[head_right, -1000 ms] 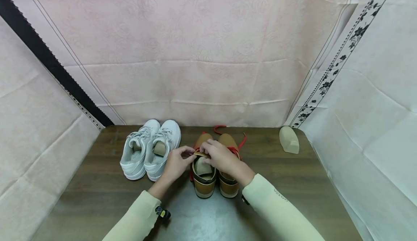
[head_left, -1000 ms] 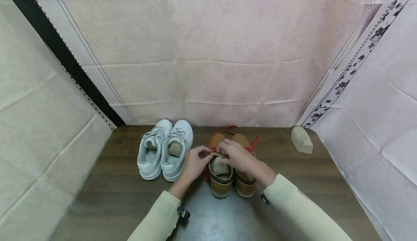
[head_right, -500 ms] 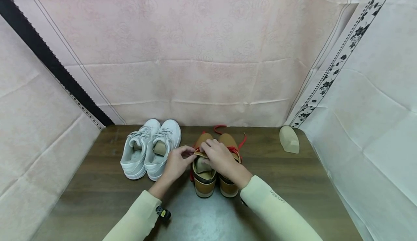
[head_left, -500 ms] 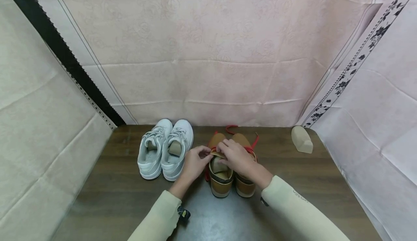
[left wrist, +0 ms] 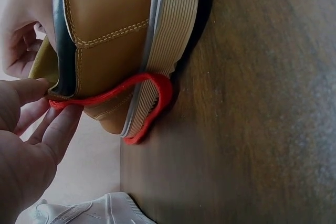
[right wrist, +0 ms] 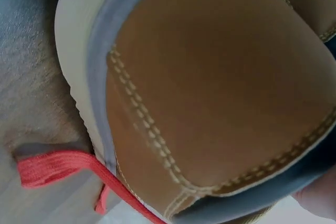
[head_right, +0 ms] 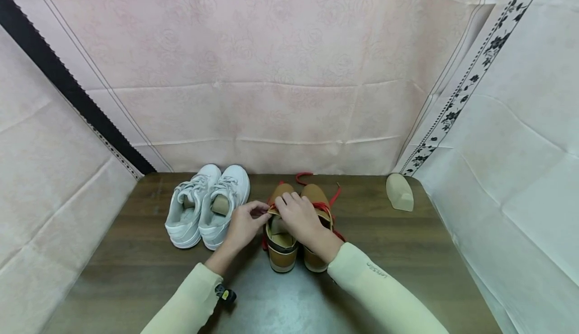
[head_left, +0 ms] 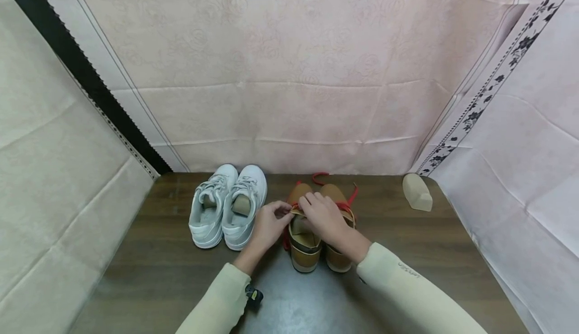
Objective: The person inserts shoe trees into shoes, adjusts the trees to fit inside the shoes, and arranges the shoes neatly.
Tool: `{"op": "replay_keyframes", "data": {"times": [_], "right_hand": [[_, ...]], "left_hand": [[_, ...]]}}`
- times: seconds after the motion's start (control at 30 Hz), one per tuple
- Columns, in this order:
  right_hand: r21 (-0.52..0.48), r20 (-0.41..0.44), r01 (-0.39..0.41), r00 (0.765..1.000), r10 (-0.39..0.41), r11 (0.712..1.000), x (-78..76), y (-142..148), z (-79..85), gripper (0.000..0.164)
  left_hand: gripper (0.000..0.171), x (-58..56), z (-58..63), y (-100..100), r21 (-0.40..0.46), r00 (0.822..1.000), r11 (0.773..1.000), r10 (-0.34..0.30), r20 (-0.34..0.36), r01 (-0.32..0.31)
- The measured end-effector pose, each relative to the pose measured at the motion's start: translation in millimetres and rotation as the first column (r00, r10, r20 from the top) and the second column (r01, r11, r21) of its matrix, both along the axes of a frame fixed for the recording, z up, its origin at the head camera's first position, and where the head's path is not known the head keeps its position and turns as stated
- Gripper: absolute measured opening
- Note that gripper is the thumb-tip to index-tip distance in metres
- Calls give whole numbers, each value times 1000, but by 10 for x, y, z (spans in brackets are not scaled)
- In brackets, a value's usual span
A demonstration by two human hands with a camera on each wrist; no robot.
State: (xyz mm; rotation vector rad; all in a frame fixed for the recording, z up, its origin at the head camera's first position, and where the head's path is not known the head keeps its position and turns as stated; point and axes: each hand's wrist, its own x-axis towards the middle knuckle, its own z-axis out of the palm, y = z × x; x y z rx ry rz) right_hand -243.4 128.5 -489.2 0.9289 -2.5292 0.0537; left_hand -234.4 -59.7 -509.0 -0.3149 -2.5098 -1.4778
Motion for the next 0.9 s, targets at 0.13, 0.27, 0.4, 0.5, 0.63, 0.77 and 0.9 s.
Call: {"op": "replay_keyframes", "data": {"times": [0.13, 0.27, 0.4, 0.5, 0.63, 0.77, 0.9], "right_hand": [[-18, 56, 0, 998, 1, 1000, 3, 30, 6, 43], [-57, 118, -13, 993, 20, 998, 24, 72, 67, 41], [-128, 165, -23, 985, 44, 992, 59, 115, 143, 41], [-191, 211, -14, 976, 55, 982, 93, 165, 202, 41], [-225, 257, 15, 965, 44, 974, 124, 282, 249, 41], [-259, 309, 62, 951, 22, 964, 136, 444, 291, 39], [-317, 361, 123, 933, 0, 940, 135, 635, 345, 40]], "left_hand": [[9, 2, 6, -4, 3, 1000, 1000, -6, 1, 6], [9, 1, 11, -5, -5, 1000, 1000, -10, -2, 10], [9, 2, 18, -10, -23, 1000, 1000, -7, -16, 7], [9, 0, 22, -15, -35, 1000, 999, -6, -29, 5], [8, -15, 27, -29, -50, 999, 999, -9, -49, 7], [5, -32, 32, -56, -80, 996, 997, -2, -84, -4], [6, -43, 37, -91, -101, 995, 995, 4, -98, -14]]}}
